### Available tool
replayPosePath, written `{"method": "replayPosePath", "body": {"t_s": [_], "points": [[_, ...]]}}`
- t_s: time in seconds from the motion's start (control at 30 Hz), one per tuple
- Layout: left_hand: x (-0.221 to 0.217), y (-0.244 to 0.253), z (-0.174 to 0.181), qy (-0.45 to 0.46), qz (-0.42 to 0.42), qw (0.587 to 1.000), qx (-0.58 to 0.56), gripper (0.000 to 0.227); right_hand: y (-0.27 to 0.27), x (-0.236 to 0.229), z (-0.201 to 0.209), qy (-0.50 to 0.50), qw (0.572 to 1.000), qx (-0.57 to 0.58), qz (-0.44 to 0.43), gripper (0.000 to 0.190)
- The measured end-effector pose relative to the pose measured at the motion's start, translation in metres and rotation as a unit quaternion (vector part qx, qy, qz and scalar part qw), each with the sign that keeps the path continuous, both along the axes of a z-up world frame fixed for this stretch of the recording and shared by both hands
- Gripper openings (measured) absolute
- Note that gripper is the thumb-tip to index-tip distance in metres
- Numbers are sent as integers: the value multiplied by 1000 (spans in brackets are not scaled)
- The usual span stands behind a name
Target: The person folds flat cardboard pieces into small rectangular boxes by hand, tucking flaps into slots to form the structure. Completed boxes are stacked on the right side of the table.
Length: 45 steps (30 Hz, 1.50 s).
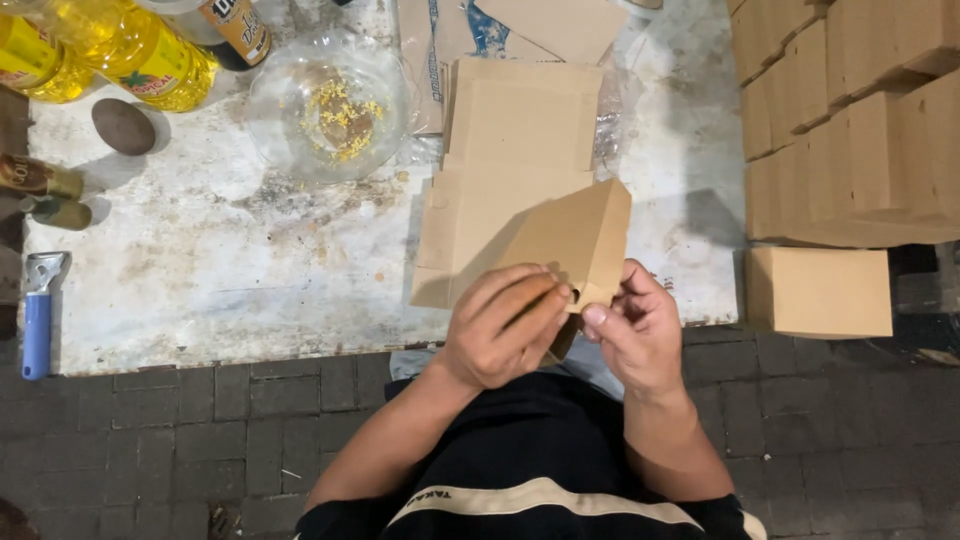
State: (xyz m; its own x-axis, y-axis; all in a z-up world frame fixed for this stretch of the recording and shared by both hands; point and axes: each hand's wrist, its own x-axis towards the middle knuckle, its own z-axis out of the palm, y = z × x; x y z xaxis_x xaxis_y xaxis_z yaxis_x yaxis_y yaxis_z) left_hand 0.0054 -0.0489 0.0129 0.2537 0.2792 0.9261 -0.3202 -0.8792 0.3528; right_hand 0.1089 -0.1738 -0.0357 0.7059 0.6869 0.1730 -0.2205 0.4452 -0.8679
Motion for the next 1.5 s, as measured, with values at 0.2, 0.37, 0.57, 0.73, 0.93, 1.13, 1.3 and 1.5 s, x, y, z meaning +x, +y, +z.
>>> {"method": "replayPosePath", "body": {"t_s": [0.2,0.37,0.57,0.73,0.93,1.13,1.3,1.5], "points": [[-12,10,19,6,4,1000,3,8,-4,0,-11,-28,999,-9,-22,14],[-16,-1,35,40,-34,991,-122,3,10,-7,10,-89,993,53,-64,11],[-14,-16,34,3,-85,960,-268,8,5,-21,-19,-15,994,85,-68,9],[-10,-18,29,-8,-75,961,-264,8,12,-24,-19,34,994,85,-65,12],[-10,-14,29,-1,-66,965,-255,9,19,-28,-8,70,992,91,-51,15],[-12,-11,30,28,-73,959,-271,8,21,-27,-13,83,990,105,-42,12],[-11,-10,28,32,-52,963,-263,6,22,-24,-22,90,992,82,-33,10],[-9,-9,37,50,3,993,-110,6,27,-24,-15,62,995,64,-51,24]]}}
